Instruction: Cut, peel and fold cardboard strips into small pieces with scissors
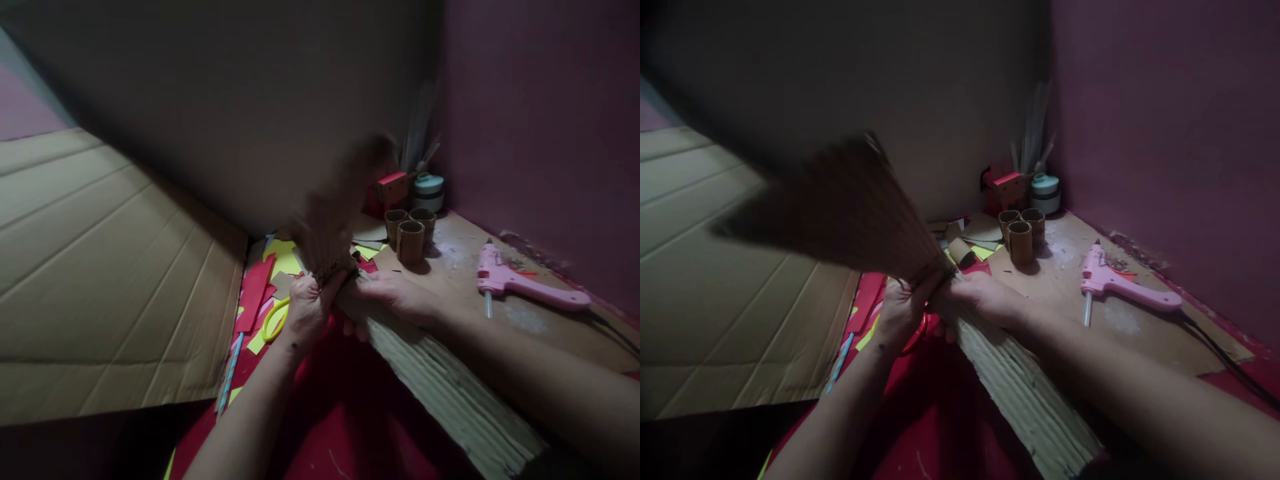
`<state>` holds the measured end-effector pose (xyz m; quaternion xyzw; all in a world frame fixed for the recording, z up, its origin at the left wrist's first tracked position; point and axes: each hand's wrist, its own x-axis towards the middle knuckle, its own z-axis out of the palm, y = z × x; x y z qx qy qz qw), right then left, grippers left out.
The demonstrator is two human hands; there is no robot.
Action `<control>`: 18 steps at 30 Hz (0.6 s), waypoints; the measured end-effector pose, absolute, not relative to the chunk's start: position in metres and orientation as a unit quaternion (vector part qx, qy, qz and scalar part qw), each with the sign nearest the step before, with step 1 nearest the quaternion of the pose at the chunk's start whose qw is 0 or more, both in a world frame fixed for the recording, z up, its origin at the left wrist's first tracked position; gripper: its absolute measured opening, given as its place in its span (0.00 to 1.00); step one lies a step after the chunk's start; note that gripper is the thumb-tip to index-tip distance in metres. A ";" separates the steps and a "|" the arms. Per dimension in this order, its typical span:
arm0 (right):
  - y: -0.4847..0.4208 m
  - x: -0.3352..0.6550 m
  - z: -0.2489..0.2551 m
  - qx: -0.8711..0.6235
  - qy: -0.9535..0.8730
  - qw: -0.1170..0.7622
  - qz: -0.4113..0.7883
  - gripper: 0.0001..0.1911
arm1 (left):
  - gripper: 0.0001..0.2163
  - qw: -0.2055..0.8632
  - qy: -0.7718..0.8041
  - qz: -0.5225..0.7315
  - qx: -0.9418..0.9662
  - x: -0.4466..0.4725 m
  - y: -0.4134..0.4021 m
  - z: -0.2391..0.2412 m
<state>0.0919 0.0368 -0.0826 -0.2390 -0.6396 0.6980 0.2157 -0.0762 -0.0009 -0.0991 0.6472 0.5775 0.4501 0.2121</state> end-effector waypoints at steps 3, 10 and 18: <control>0.036 0.091 -0.082 -0.210 -0.585 0.182 0.762 0.16 | 0.13 0.215 0.596 0.467 0.617 -0.078 0.001 -0.097; 0.038 0.090 -0.086 -0.184 -0.579 0.187 0.772 0.12 | 0.11 0.249 0.599 0.478 0.592 -0.078 0.000 -0.093; 0.038 0.093 -0.088 -0.204 -0.604 0.172 0.752 0.12 | 0.08 0.259 0.566 0.468 0.627 -0.075 -0.001 -0.092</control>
